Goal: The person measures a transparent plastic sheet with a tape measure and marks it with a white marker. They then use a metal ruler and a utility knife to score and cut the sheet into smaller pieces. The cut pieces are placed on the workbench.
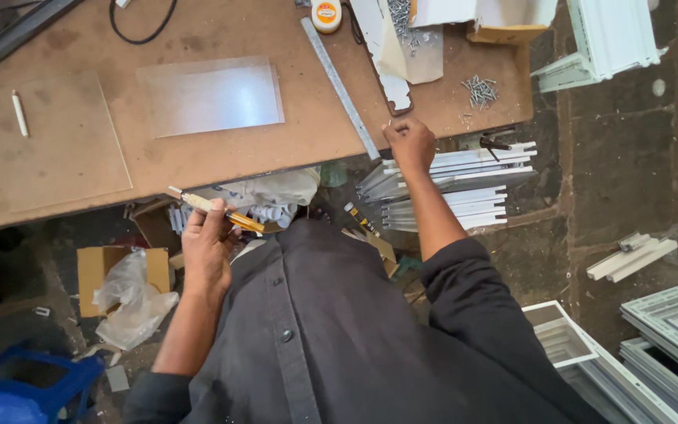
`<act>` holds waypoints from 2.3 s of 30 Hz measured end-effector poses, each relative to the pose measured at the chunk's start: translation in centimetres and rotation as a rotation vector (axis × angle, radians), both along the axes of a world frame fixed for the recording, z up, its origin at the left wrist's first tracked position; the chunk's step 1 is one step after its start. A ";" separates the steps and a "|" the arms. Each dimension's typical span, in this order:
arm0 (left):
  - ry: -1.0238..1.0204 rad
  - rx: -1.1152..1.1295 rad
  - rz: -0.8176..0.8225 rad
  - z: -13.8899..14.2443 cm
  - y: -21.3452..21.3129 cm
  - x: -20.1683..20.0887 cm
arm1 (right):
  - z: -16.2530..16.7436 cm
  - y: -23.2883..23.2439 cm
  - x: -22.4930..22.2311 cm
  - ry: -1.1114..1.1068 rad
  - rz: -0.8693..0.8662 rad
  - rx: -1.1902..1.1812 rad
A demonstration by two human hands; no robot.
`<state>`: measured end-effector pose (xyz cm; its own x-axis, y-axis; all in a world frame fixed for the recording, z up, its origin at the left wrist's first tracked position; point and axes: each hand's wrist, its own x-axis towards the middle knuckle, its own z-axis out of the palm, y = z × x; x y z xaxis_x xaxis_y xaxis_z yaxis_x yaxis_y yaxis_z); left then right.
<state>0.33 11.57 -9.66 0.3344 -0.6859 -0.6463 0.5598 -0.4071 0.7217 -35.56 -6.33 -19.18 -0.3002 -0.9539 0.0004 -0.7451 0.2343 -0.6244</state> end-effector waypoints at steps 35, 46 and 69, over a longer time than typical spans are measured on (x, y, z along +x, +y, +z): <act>-0.037 -0.034 -0.103 -1.7 5.6 1.2 | 5.8 3.7 1.6 -1.383 -0.311 -0.012; -0.065 -0.094 -0.056 -0.6 5.0 3.4 | 1.5 19.9 13.1 -1.201 -0.016 0.555; -0.480 -0.227 -0.037 -7.0 0.0 27.8 | -0.5 30.7 17.9 -0.621 -0.205 0.548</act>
<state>28.16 11.52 -16.64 0.5292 -0.8074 -0.2607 0.1333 -0.2243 0.9654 -17.70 24.40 -19.63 -0.2604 -0.6980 -0.6671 -0.2149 0.7155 -0.6647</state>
